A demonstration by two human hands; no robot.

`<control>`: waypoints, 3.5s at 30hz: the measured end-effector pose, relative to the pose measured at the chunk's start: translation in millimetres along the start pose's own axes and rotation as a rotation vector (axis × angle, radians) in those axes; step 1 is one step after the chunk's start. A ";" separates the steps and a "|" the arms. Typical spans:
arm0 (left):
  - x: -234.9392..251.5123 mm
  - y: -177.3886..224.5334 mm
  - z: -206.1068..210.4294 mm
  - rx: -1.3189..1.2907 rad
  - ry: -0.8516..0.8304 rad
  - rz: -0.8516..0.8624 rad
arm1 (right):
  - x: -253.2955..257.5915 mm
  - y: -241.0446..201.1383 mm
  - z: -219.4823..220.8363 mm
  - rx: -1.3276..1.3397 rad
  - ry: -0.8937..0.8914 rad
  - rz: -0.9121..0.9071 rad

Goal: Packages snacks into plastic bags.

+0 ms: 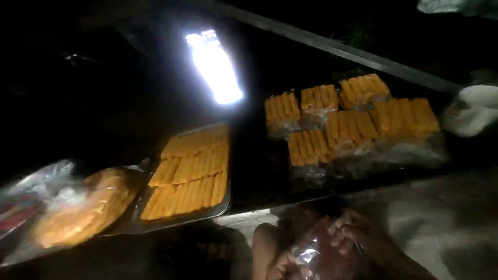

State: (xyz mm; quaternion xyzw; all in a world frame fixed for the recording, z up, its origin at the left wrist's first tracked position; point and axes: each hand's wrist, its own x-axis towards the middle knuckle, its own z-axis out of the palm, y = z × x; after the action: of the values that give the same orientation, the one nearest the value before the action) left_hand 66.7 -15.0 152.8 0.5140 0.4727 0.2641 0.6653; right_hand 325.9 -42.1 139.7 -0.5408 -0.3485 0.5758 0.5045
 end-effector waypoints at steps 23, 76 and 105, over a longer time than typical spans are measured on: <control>-3.0 -17.6 -7.6 0.282 0.411 0.350 | -42.8 -17.5 71.2 -0.733 0.027 -0.811; 52.1 -157.0 -48.4 0.712 0.252 0.303 | 335.2 -193.5 267.3 -1.547 -0.092 -0.331; 30.8 -16.5 -41.3 0.610 0.164 -0.031 | 187.1 -241.5 289.1 -2.241 -0.765 -0.427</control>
State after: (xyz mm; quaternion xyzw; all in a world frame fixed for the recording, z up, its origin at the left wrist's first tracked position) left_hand 40.0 23.2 125.4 0.6596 0.5900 0.1404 0.4440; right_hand 111.0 238.8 367.4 -0.4044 -0.8649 -0.0192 -0.2968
